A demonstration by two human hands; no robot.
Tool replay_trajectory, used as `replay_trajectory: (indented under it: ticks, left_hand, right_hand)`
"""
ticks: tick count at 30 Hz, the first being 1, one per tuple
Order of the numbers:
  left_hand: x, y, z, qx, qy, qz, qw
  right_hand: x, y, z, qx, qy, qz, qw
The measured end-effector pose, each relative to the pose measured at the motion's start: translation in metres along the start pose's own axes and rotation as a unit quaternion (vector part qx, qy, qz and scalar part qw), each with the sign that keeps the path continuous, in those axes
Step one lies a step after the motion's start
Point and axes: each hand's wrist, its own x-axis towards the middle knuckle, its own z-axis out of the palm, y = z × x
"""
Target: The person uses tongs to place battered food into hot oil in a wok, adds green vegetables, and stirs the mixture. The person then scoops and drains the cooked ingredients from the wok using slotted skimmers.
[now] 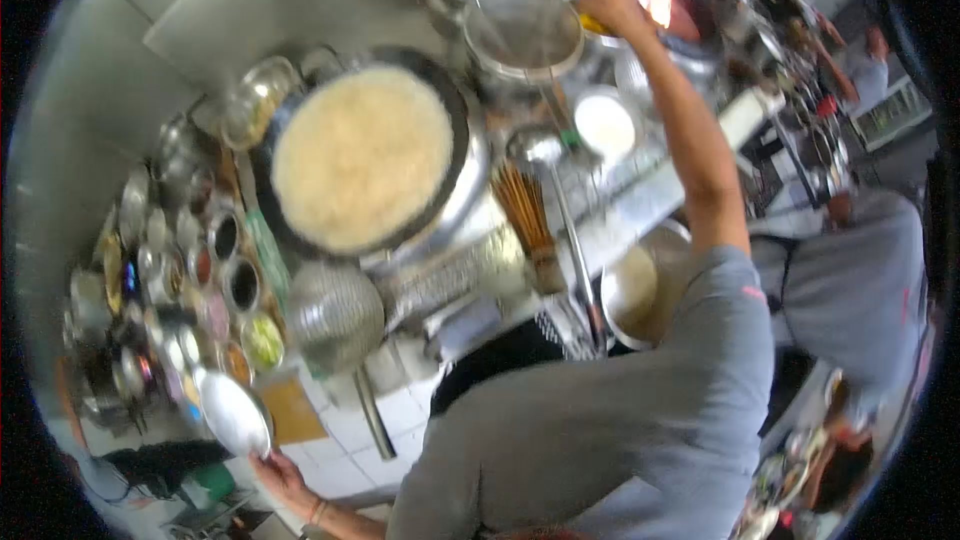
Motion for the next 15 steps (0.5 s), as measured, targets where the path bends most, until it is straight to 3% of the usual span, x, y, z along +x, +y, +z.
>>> replay_trajectory:
  ticks: [1,2,3,4,6,8,11,13,14,15]
  left_hand:
    - [-0.005,-0.018,0.032,0.304,0.02,0.234,0.923]
    - [0.0,-0.015,0.049,0.235,0.059,0.178,0.954]
    - [0.009,-0.012,0.061,0.159,0.096,0.12,0.975]
    - [0.021,-0.011,0.066,0.164,0.085,0.111,0.977]
    - [0.035,-0.012,0.068,0.01,0.061,-0.035,0.997]
    - [0.045,-0.017,0.07,0.053,0.037,-0.027,0.998]
    - [0.055,-0.024,0.079,0.114,0.015,-0.029,0.993]
    - [0.057,-0.03,0.09,0.078,0.001,-0.018,0.997]
    - [0.063,-0.032,0.084,0.083,-0.009,-0.028,0.996]
    - [0.072,-0.035,0.073,0.137,-0.056,-0.01,0.989]
  right_hand:
    - [-0.027,-0.008,-0.021,0.004,0.038,-0.059,0.998]
    - [-0.067,-0.04,-0.065,0.195,0.071,0.007,0.978]
    - [-0.101,-0.053,-0.087,0.227,0.057,0.012,0.972]
    - [-0.14,-0.084,-0.131,0.192,0.041,-0.008,0.981]
    - [-0.214,-0.119,-0.17,0.216,0.018,0.036,0.976]
    - [-0.287,-0.146,-0.185,0.315,0.009,0.088,0.945]
    - [-0.38,-0.188,-0.209,0.308,-0.054,0.208,0.927]
    - [-0.451,-0.19,-0.195,0.308,-0.052,0.275,0.909]
    - [-0.471,-0.202,-0.211,0.352,-0.112,0.423,0.827]
    - [-0.494,-0.208,-0.219,0.339,-0.117,0.447,0.819]
